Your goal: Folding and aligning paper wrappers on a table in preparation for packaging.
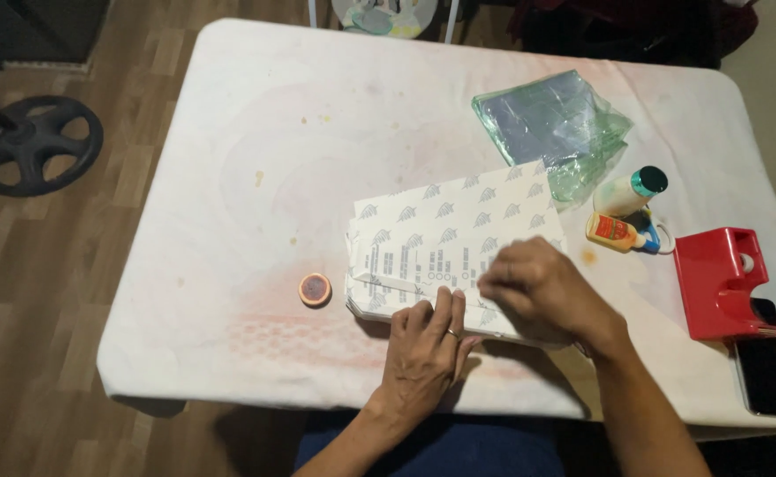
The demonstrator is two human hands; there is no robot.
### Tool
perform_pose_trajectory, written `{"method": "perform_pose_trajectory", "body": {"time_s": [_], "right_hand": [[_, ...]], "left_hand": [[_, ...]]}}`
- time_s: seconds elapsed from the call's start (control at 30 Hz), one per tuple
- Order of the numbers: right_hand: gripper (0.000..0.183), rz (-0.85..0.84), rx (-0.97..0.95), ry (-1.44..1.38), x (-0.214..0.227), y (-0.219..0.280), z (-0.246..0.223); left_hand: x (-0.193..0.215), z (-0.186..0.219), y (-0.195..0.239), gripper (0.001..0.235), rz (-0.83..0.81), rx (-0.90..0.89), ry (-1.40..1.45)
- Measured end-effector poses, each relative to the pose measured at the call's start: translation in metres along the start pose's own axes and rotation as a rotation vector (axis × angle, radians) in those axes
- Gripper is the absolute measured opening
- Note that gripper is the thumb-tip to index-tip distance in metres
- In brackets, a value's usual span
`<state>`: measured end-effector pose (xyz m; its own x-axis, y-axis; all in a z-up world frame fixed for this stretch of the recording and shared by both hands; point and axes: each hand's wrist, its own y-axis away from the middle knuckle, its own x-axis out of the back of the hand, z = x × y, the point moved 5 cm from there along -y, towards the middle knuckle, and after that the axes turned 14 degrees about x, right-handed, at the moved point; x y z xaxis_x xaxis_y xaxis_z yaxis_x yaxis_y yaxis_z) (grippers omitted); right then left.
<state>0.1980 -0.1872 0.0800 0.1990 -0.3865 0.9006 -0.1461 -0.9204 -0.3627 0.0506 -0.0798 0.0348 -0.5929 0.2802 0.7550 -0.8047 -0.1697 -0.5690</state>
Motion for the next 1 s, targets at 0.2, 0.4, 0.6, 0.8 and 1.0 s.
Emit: {"method": "perform_pose_trajectory", "body": {"time_s": [0.2,0.4,0.6,0.8,1.0], "right_hand": [[0.018,0.027,-0.343,0.017,-0.005,-0.044,0.1],[0.016,-0.208,-0.421,-0.048,-0.016,-0.068,0.126],[0.006,0.137,0.005,0.188,0.027,-0.048,0.034],[0.02,0.286,0.214,0.394,0.009,-0.001,-0.074],[0.009,0.315,0.148,0.335,-0.008,0.015,-0.068]], "left_hand": [[0.001,0.002,0.001,0.052,0.048,-0.011,-0.044],[0.002,0.0,0.001,0.051,0.055,-0.02,-0.037],[0.0,-0.002,0.002,0.05,0.075,-0.015,-0.013],[0.001,-0.002,0.002,0.044,0.085,-0.029,0.013],[0.014,-0.001,-0.006,0.037,0.08,-0.051,0.113]]}}
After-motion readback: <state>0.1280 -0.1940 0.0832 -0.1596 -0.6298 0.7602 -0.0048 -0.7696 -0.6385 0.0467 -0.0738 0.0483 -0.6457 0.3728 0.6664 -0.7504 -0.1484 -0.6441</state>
